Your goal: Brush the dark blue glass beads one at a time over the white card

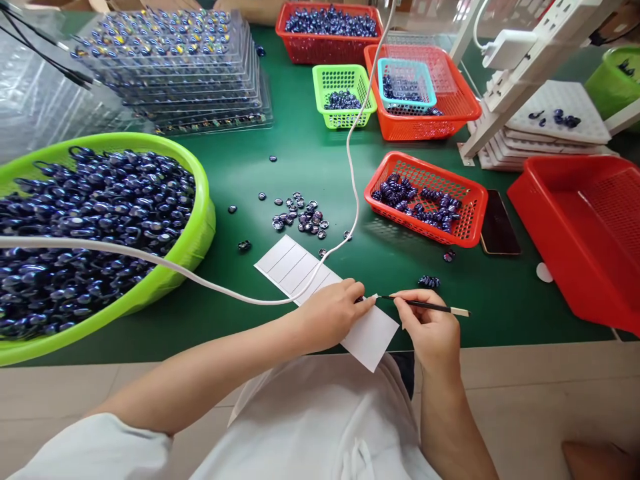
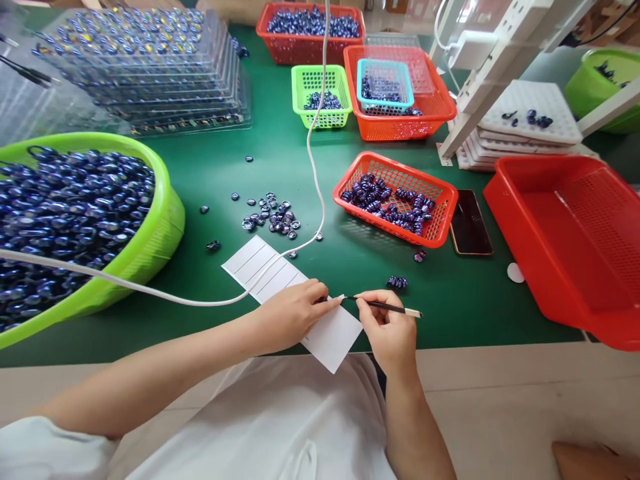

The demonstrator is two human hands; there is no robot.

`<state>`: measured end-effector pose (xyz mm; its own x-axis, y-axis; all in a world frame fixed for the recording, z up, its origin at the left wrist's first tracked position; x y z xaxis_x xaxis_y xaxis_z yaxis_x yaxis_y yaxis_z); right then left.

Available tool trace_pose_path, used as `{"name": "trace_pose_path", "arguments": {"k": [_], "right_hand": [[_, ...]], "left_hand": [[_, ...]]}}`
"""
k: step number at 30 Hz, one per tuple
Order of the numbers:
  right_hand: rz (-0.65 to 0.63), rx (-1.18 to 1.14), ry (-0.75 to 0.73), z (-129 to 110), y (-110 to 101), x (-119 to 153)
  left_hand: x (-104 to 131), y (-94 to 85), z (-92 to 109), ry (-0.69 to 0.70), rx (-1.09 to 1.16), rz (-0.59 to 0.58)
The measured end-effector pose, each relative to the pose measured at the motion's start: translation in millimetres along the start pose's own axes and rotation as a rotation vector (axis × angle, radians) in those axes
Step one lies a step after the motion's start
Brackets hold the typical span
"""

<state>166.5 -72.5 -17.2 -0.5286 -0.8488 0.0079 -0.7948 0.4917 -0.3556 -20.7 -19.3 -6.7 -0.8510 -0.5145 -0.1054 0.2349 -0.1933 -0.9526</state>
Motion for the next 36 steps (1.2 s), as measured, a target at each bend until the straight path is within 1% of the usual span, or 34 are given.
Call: {"name": "trace_pose_path", "arguments": {"k": [8,14,16,20,24,31,36], "right_hand": [[0.040,-0.020,0.020,-2.1,1.0,2.1],[-0.009,-0.080,0.053,-0.6,-0.6,0.5],[-0.002,-0.106,0.065,0.9,-1.2,-0.3],[0.039,-0.147,0.072,3.9,-2.2,-0.4],[0.053,-0.124,0.052,2.2,-1.5,-1.7],[-0.071,-0.098,0.067,-3.4,2.5,-8.7],[-0.079,-0.098,0.067,-2.2,2.5,-10.2]], "left_hand": [[-1.9,0.2,0.7,0.014,-0.018,-0.003],[-1.2,0.2,1.4,0.006,-0.027,0.006],[-0.5,0.4,0.9,-0.002,-0.014,0.006],[1.7,1.3,-1.6,-0.031,0.038,0.045],[3.3,2.8,-2.7,-0.034,0.048,0.075],[2.2,1.6,-1.1,-0.025,0.031,0.037],[2.1,1.7,-1.1,-0.023,0.020,0.039]]}}
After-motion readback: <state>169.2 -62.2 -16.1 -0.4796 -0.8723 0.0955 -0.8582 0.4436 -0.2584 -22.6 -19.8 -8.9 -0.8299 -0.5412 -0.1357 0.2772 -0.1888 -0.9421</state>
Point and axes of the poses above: each hand's wrist, its own x-axis away from the middle knuckle, its own y-axis out of the palm, z = x × y, the point moved 3 cm from there along -x, towards the middle knuckle, and after that the axes turned 10 degrees about z, right-handed, at the moved point
